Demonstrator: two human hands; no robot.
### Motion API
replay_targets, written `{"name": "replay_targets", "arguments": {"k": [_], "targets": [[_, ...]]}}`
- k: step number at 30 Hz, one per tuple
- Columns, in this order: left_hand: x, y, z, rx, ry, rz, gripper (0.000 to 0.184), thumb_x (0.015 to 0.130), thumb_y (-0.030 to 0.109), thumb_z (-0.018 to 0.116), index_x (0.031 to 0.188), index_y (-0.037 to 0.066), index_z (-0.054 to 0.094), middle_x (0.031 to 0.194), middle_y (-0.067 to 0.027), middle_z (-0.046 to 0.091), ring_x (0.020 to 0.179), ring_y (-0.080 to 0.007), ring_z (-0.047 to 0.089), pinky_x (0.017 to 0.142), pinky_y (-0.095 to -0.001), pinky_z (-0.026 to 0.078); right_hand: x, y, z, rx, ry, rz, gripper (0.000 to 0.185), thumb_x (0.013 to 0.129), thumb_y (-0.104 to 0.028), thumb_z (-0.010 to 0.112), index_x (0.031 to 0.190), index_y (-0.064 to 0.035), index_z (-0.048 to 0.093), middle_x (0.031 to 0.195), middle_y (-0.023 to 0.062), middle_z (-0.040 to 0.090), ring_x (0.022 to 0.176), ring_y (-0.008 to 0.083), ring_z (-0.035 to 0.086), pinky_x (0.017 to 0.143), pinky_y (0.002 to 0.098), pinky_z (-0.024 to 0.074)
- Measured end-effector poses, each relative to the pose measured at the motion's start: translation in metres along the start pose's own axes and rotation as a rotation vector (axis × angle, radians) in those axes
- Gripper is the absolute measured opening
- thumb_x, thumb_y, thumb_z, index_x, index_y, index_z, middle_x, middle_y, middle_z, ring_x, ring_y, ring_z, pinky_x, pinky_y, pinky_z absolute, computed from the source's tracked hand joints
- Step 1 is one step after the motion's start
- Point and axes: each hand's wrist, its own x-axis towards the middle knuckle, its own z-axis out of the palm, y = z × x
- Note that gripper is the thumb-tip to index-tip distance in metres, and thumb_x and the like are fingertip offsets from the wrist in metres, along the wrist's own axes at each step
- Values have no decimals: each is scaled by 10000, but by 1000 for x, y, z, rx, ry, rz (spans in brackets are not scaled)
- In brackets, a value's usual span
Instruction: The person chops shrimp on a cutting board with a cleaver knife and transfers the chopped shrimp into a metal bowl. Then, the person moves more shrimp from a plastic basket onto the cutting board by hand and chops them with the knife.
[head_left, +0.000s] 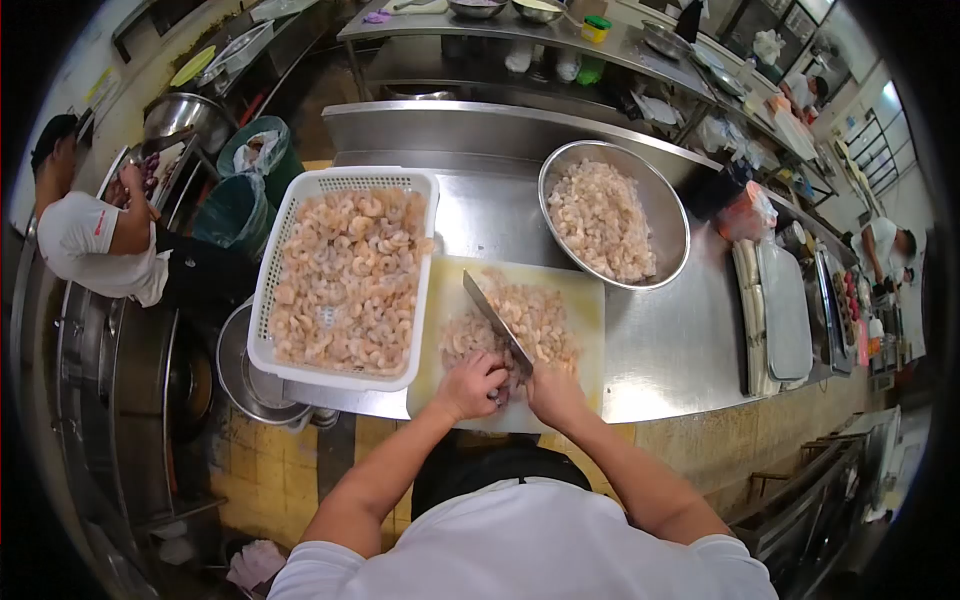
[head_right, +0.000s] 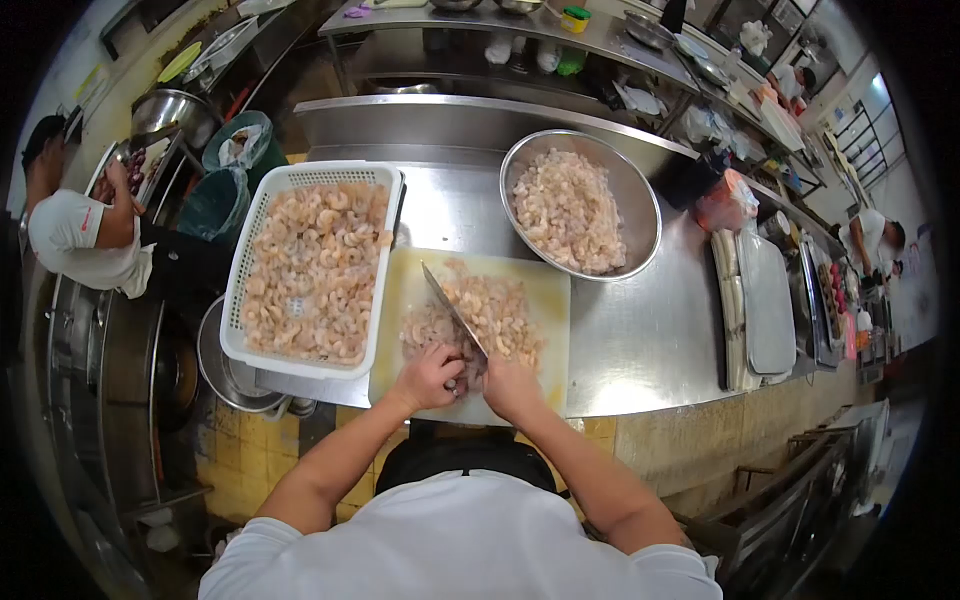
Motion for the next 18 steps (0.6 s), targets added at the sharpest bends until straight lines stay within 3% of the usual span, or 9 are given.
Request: {"name": "replay_targets", "arguments": {"k": [5,8,11,15,18], "targets": [[1,-11,9,-2,50,-10,311,651,169,802,930,105,681,1036,-103,626,943,-333,626,862,-444,541,-31,-7,-48,9,-24,79,219,968,-183,593,952,34,619,832,333,683,812,541,681,777,622,549],[-1,-8,7,-11,26,-8,321,644,181,806,932,104,687,1037,-103,629,961,-334,633,873,-445,539,-24,39,7,34,14,-24,211,960,-175,594,954,36,604,842,333,683,825,541,678,783,619,547],[-2,-6,9,-17,8,-16,328,646,185,809,938,98,688,1034,-104,635,978,-331,638,878,-443,537,-4,22,-3,-11,8,24,208,957,-175,595,964,33,593,863,329,689,853,536,681,788,616,544],[-2,-8,7,-17,15,-24,317,657,188,812,935,99,690,1034,-98,640,974,-324,637,878,-443,531,-16,3,-56,-17,19,28,219,978,-173,592,973,46,580,766,330,671,752,530,677,715,617,546],[3,-11,7,1,30,-16,302,666,188,816,926,102,689,1031,-95,640,970,-322,638,884,-443,526,-8,42,-30,-26,46,-35,228,983,-176,600,965,52,585,741,325,667,728,529,677,693,613,547]]}}
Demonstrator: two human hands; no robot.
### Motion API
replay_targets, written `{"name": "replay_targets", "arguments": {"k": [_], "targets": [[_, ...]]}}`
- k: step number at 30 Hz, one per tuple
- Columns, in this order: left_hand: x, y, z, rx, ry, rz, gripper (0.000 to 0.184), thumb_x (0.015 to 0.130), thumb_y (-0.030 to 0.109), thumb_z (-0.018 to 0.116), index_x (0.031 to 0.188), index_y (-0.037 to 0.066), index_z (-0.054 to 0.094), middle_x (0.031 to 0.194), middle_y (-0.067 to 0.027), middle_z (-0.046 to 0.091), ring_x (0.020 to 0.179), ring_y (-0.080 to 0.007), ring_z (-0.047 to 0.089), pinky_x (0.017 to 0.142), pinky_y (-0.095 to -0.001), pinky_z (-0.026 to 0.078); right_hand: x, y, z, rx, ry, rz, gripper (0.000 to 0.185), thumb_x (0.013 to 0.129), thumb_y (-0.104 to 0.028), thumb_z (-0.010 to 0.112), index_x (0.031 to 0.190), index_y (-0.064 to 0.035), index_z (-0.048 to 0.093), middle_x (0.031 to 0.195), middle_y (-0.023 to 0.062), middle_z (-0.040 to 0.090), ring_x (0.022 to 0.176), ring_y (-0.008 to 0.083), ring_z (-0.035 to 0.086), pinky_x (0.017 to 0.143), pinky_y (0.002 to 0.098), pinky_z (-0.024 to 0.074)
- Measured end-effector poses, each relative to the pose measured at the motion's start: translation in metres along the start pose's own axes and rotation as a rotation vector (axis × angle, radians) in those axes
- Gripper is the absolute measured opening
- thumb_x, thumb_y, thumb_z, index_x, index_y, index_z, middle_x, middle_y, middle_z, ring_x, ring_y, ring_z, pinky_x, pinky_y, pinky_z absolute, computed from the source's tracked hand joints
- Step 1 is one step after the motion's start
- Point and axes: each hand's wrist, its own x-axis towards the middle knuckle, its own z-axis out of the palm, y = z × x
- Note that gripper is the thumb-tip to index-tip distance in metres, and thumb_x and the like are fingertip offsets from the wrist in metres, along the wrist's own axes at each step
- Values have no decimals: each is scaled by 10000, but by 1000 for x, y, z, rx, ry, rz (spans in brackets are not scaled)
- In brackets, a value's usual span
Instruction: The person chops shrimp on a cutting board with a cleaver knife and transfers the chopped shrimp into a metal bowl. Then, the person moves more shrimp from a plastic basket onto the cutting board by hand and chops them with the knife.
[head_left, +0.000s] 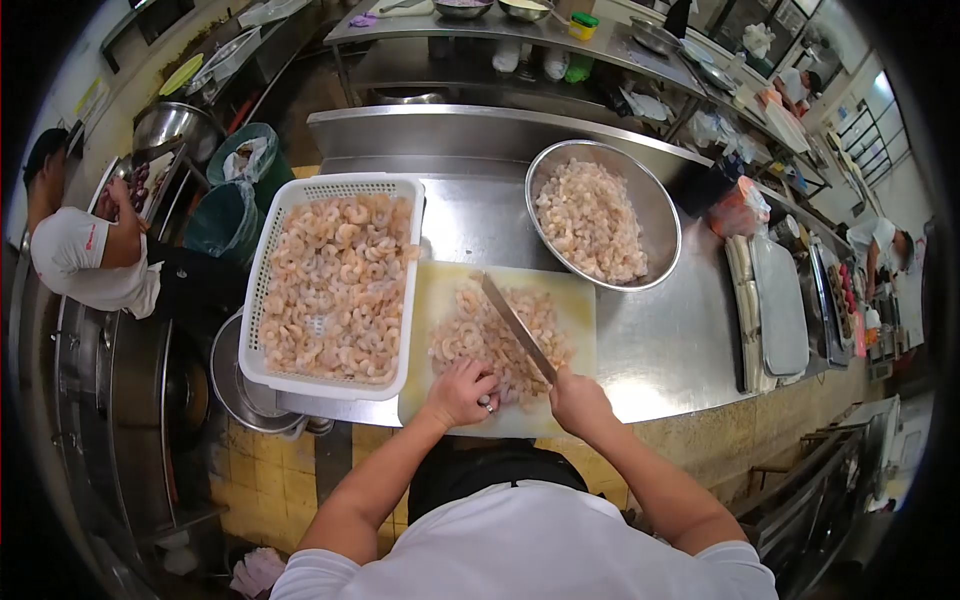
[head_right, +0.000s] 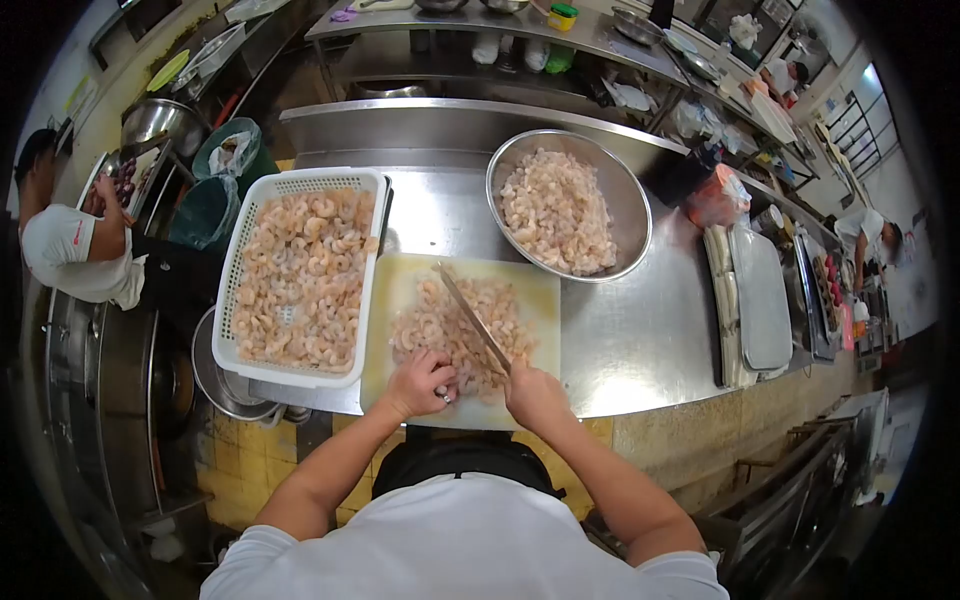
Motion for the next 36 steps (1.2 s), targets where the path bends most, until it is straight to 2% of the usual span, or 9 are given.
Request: {"name": "replay_targets", "arguments": {"k": [10,13,16,20,25,28,31,32,36], "targets": [[2,6,-4,9,35,38,251,710,182,823,921,124,702,1045,-84,647,920,-311,646,858,-429,532,17,5,12,123,27,-43,195,979,-158,598,958,36,608,820,332,685,796,540,675,748,625,531],[4,12,-11,16,30,2,250,736,217,824,930,121,699,1062,-85,650,948,-311,642,877,-438,527,-7,-21,-26,152,53,-47,219,980,-169,564,974,45,611,839,348,692,783,543,679,752,630,543],[6,12,-13,39,76,-26,241,772,245,815,939,118,696,1078,-87,650,986,-317,635,903,-448,511,-19,-49,-50,65,-21,117,213,981,-156,557,976,46,627,843,342,695,801,541,684,760,624,545],[0,9,-6,101,65,-33,217,815,251,792,954,114,697,1091,-91,647,1023,-317,629,943,-456,488,5,-15,13,14,-61,50,245,988,-166,562,947,69,615,835,358,681,817,549,680,770,623,539],[-2,5,-3,149,62,-64,195,853,244,754,989,116,697,1104,-82,644,1045,-303,627,980,-468,479,10,-40,-24,28,-91,55,220,967,-154,569,978,56,633,886,360,697,824,541,701,787,611,566],[3,10,-7,222,135,-118,208,828,232,758,986,112,698,1099,-77,640,1046,-299,624,973,-465,476,-3,-47,-20,11,-70,100,233,968,-164,566,988,58,634,889,358,701,826,536,705,788,610,564],[4,14,-8,236,160,-171,220,787,196,762,976,104,698,1090,-81,639,1045,-309,623,951,-464,489,16,-27,25,17,-5,15,231,964,-159,568,995,61,630,865,359,698,820,535,706,786,614,563],[9,10,-8,217,159,-173,224,774,181,761,972,101,695,1086,-86,639,1043,-315,622,942,-461,495,25,-29,27,49,-13,39,239,975,-147,560,947,81,624,837,363,682,829,560,685,779,632,542],[4,6,-4,128,124,-179,239,735,140,756,957,88,685,1069,-100,639,1035,-339,617,903,-460,516,15,-50,-6,70,-40,58,232,972,-149,564,980,79,605,834,363,684,824,558,691,775,630,549]]}}
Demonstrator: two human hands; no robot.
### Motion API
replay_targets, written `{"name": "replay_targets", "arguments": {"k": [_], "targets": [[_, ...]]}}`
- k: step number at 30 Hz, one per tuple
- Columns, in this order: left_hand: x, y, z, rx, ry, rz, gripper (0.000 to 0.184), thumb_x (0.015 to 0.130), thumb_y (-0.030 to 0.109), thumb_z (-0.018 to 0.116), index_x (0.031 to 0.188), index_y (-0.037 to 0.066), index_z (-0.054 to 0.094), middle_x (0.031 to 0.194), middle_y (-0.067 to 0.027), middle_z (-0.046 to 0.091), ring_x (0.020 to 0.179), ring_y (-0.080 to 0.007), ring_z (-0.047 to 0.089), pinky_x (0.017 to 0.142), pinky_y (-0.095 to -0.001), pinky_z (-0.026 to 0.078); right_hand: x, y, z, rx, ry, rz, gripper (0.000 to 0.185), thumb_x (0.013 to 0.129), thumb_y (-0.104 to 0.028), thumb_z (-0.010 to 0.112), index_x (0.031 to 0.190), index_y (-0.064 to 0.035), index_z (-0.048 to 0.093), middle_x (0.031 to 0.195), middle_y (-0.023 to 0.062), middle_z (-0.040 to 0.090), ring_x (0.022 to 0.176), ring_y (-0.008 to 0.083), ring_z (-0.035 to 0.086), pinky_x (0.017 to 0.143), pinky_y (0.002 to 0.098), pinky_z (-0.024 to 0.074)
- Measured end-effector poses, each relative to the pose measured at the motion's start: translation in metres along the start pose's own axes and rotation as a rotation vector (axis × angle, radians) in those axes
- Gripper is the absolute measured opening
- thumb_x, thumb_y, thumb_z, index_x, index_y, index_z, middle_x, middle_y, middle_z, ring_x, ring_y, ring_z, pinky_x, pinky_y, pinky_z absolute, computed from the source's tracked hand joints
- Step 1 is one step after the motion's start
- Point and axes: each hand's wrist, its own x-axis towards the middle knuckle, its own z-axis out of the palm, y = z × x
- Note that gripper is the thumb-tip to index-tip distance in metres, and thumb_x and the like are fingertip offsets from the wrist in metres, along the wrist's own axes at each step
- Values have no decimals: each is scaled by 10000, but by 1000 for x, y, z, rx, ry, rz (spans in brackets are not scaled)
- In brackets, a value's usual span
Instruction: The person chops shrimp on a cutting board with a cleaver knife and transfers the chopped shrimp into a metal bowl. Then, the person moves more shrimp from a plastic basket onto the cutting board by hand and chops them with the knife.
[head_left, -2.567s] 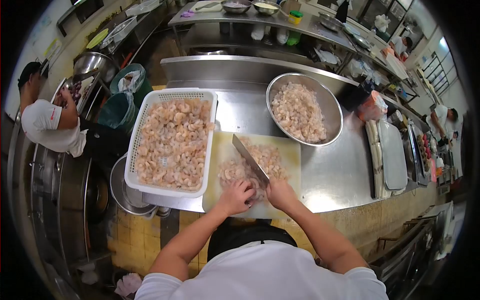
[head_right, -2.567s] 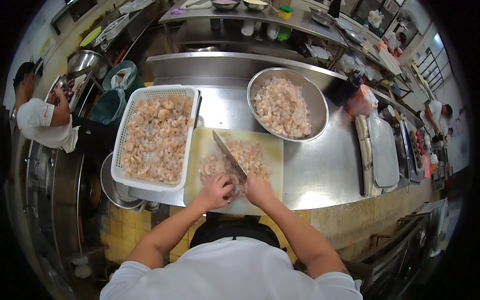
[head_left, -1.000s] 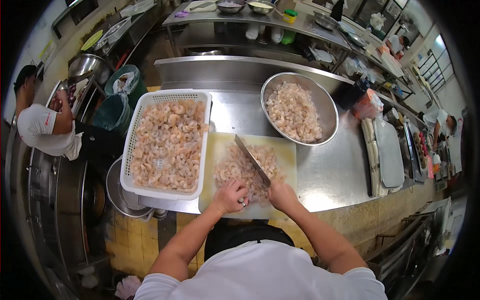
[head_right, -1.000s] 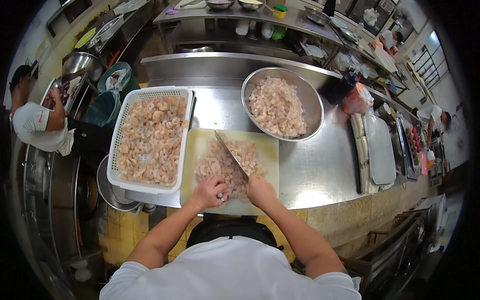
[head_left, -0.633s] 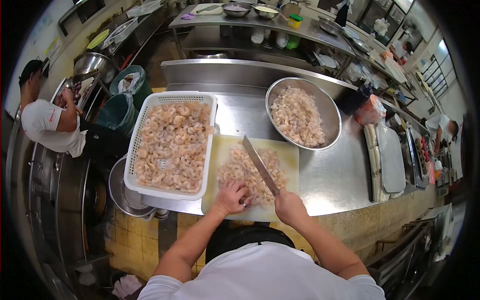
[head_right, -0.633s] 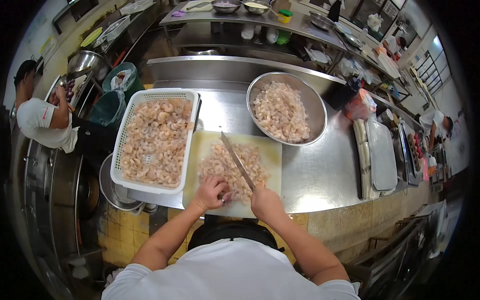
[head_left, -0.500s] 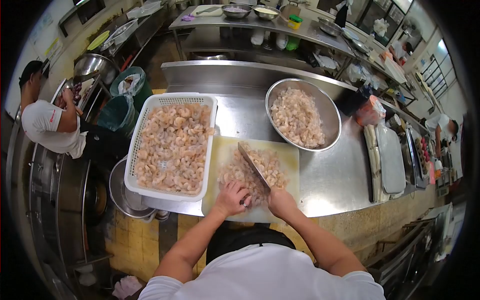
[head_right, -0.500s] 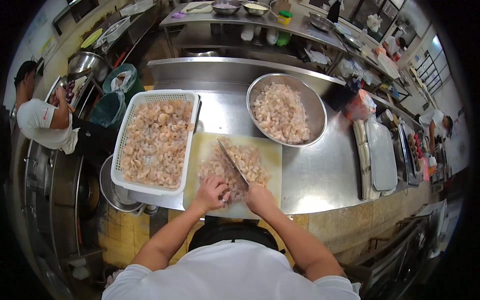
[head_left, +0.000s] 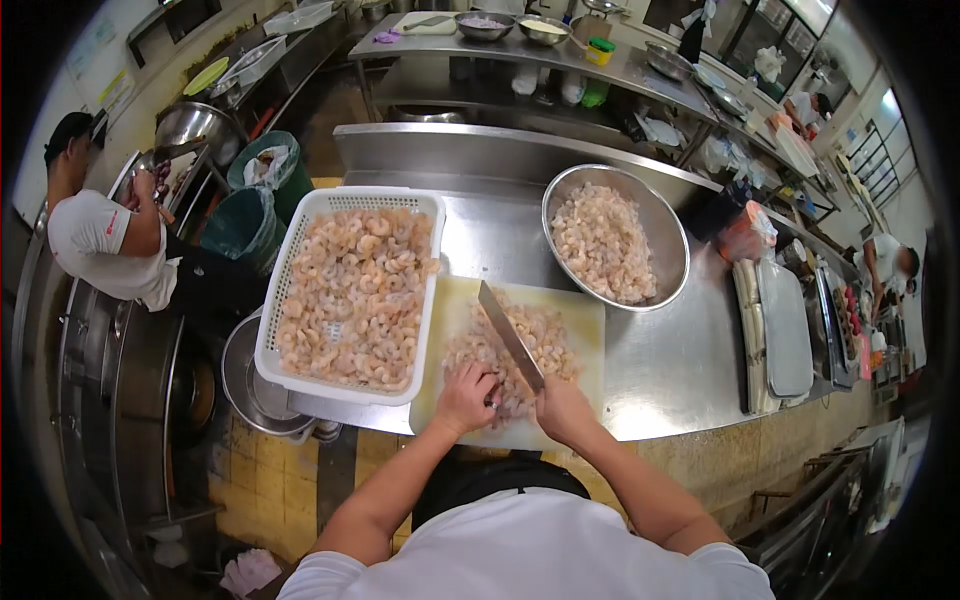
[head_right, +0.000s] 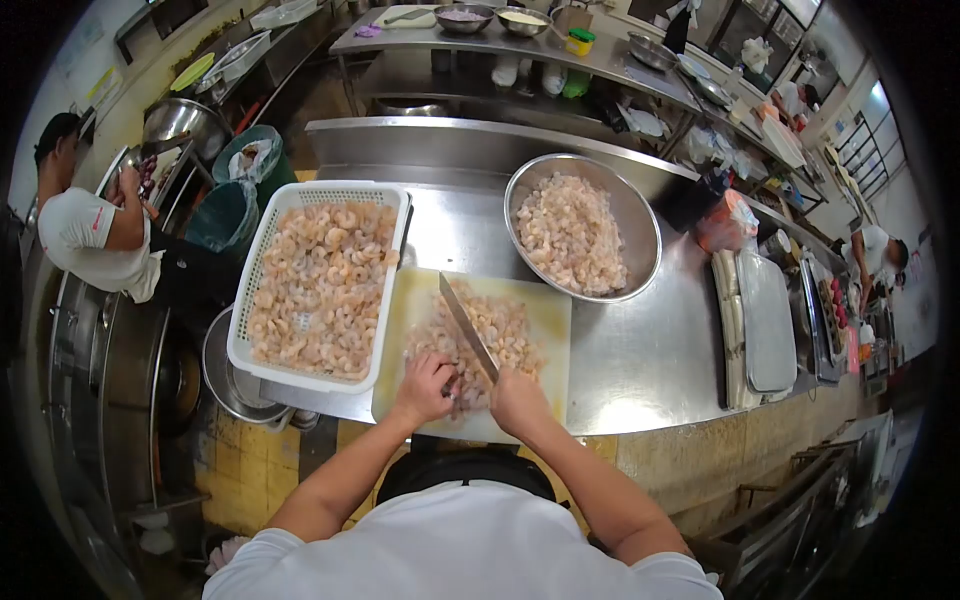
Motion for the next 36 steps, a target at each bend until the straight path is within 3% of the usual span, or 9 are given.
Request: {"name": "replay_targets", "arguments": {"k": [5,8,14,17,22,28,31,36], "targets": [[-8,-10,10,-66,3,-1,237,710,119,752,926,74,666,1051,-111,635,1031,-354,614,891,-464,522,-28,4,10,-64,-90,73,248,961,-158,579,1053,73,572,856,348,705,832,548,703,781,622,560],[-4,-11,9,-61,30,7,230,699,106,746,905,73,651,1043,-116,630,1027,-361,611,896,-468,522,-1,6,31,-23,-40,-6,220,970,-143,579,1003,75,592,834,382,671,829,560,687,776,638,544],[-6,-3,3,-67,20,9,226,692,96,742,892,69,641,1028,-127,625,1022,-371,607,894,-473,521,-20,-3,-1,-9,-6,-10,209,958,-148,589,1019,52,601,885,371,696,847,549,706,787,623,563],[-4,-6,3,-60,14,3,236,691,100,742,903,66,644,1032,-131,625,1026,-370,607,897,-472,523,-35,-2,11,-42,-96,104,207,956,-147,591,1015,50,605,892,368,696,846,553,701,782,618,565],[-9,-10,11,-45,13,31,287,684,120,753,950,64,661,1055,-131,622,1025,-369,607,897,-468,525,1,8,41,-16,5,-38,210,955,-118,570,938,88,608,811,361,677,796,561,684,750,632,547],[3,-5,-6,-75,-13,-19,360,684,138,756,1027,53,684,1111,-147,620,1069,-380,596,938,-498,502,-39,-17,-10,-41,-72,7,193,961,-137,569,1017,47,583,882,359,694,852,548,698,776,625,562],[19,-16,0,-71,-5,-219,350,691,136,749,1020,43,672,1118,-162,613,1085,-397,586,963,-507,488,-48,-25,-17,-66,-128,55,177,957,-124,572,1001,47,583,854,342,701,819,537,706,750,617,569],[38,-33,2,-107,-106,-241,257,698,114,737,927,29,658,1056,-175,608,1074,-404,584,957,-499,494,-50,-20,-13,-86,-113,1,152,939,-92,562,974,53,590,816,325,706,772,525,714,726,608,577]]}}
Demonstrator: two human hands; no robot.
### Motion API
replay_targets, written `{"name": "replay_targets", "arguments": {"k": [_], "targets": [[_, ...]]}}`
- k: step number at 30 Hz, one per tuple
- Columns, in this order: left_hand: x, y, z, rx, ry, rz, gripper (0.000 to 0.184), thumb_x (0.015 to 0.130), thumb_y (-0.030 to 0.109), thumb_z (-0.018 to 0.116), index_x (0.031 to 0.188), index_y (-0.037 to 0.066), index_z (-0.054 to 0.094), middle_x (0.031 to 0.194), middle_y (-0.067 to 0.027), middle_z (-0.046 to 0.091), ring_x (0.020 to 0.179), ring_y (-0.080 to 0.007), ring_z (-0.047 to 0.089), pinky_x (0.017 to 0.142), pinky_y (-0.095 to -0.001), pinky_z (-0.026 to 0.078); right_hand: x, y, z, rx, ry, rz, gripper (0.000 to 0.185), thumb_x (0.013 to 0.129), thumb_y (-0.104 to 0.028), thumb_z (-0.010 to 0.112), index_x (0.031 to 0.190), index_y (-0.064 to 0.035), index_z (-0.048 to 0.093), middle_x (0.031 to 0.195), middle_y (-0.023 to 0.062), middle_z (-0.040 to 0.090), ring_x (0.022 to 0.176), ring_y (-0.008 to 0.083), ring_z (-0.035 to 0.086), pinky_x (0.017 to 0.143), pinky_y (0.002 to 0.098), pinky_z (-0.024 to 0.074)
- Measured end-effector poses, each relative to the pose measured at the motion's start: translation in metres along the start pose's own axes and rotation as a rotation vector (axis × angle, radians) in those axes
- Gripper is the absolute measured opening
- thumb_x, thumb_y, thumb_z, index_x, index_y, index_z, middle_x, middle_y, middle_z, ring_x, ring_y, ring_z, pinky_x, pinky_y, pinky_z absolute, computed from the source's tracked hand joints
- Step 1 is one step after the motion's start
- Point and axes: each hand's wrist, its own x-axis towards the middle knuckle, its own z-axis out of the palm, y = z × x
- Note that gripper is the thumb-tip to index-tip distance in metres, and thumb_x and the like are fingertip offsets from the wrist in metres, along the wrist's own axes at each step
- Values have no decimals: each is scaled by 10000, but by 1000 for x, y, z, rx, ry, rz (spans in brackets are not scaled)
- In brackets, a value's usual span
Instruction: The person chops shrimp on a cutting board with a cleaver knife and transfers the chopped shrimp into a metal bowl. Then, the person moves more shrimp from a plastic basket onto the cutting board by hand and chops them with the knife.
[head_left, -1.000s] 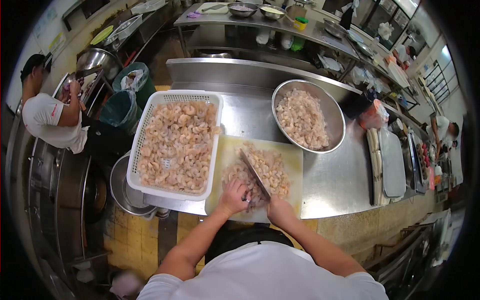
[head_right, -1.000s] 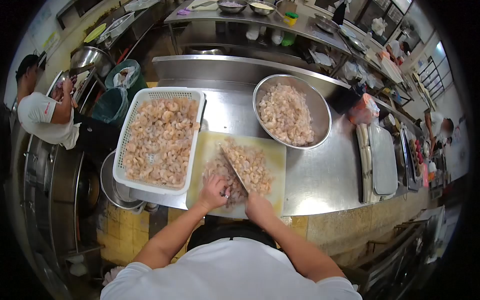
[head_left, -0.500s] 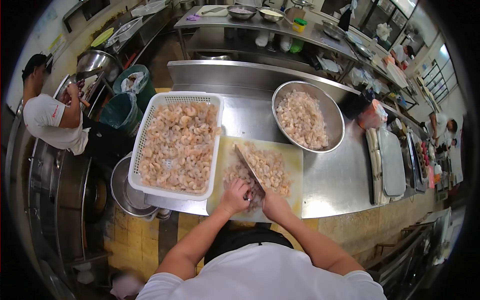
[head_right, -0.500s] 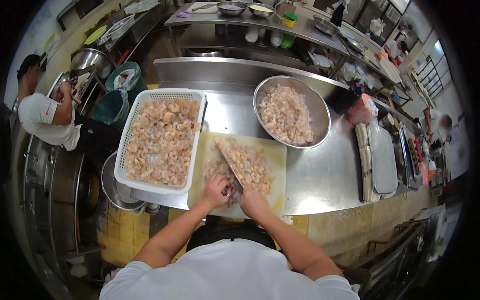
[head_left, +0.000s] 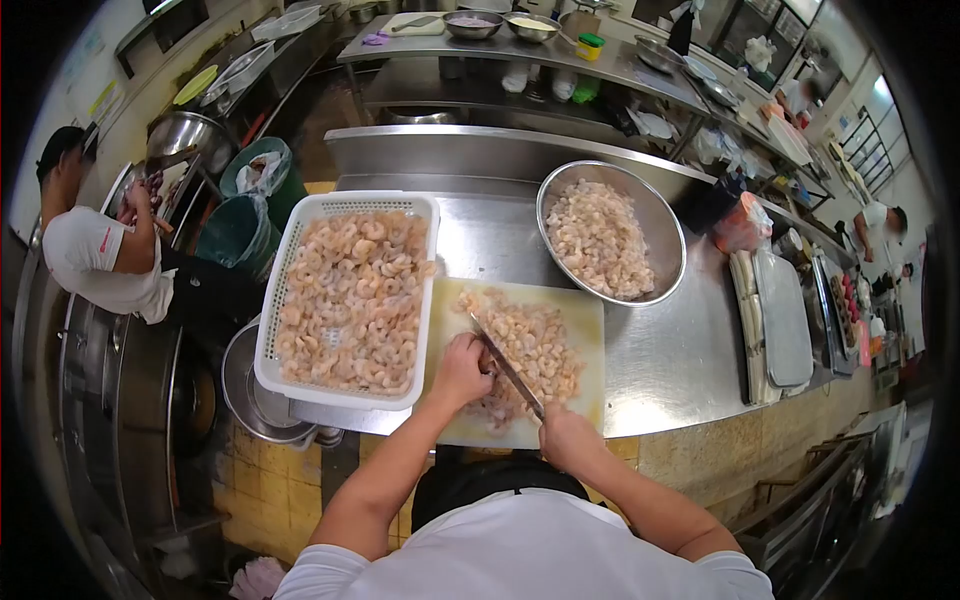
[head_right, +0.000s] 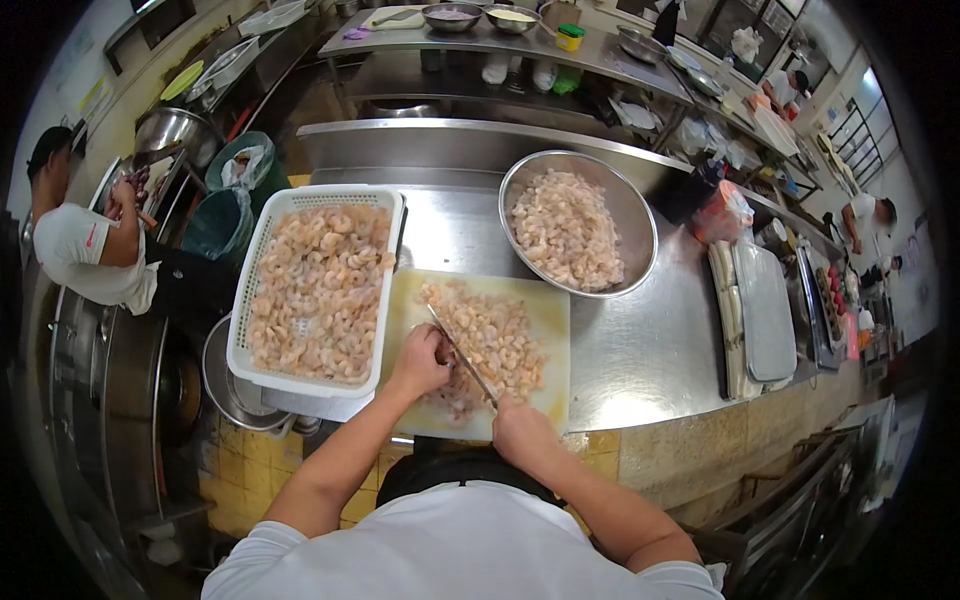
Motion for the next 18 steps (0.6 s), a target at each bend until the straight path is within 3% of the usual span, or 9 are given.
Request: {"name": "replay_targets", "arguments": {"k": [8,14,18], "targets": [[2,-6,13,-71,122,128,118,712,67,711,774,20,621,919,-160,628,937,-390,618,867,-466,532,63,21,53,19,8,-37,195,927,-75,547,1043,72,602,873,342,709,838,522,718,769,601,572],[-5,1,2,-106,113,121,124,699,46,729,759,27,621,892,-151,633,921,-378,624,847,-466,534,26,4,0,71,11,-18,194,925,-73,543,1049,65,598,881,351,707,856,531,715,781,602,571],[-4,-4,5,-89,88,113,126,698,43,732,765,38,625,900,-145,642,913,-372,630,840,-460,535,18,10,8,36,-14,-54,179,920,-70,543,1022,62,607,909,349,711,874,530,716,788,593,576]]}}
